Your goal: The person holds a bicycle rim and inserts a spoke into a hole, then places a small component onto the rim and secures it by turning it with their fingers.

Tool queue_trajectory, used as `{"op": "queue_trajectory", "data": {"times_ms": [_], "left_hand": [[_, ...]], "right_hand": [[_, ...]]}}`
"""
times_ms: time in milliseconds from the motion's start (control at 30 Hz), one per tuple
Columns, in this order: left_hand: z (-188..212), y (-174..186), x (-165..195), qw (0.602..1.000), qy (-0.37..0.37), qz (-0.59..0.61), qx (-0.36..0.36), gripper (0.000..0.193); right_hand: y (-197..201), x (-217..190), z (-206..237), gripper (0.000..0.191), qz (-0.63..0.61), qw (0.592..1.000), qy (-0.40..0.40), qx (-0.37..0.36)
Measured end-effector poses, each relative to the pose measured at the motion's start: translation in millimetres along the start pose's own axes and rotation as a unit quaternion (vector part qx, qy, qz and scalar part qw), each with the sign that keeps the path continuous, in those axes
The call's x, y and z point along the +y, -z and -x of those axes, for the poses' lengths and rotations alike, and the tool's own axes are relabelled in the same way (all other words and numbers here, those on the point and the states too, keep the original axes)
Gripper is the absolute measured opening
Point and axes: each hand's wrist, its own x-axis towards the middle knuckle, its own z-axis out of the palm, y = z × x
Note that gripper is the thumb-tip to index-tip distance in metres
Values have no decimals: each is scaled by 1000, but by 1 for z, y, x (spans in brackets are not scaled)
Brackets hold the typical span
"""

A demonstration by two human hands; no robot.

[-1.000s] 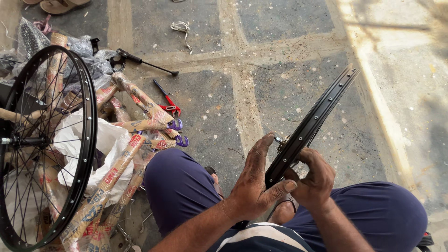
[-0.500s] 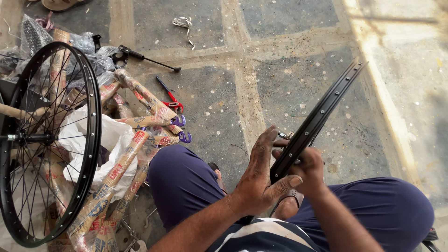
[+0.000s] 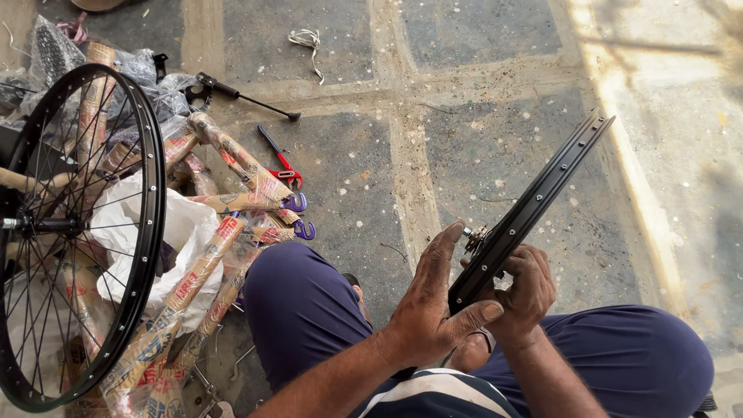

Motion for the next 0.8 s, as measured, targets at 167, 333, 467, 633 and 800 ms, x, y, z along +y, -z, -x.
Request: {"op": "queue_trajectory", "data": {"times_ms": [167, 333, 467, 633, 800], "left_hand": [[0, 2, 2, 1000, 23, 21, 2, 112], [0, 1, 5, 999, 19, 35, -9, 112], [-1, 1, 6, 999, 17, 34, -15, 112], [-2, -1, 7, 1000, 17, 23, -5, 111], [0, 1, 7, 999, 25, 29, -2, 111]], "right_hand": [[18, 23, -1, 22, -245, 920, -222, -211], [37, 27, -26, 44, -442, 797, -291, -291], [37, 16, -49, 48, -359, 837, -210, -355], [17, 0, -34, 28, 27, 991, -58, -119], [11, 9, 0, 27, -32, 999, -8, -40]]}}
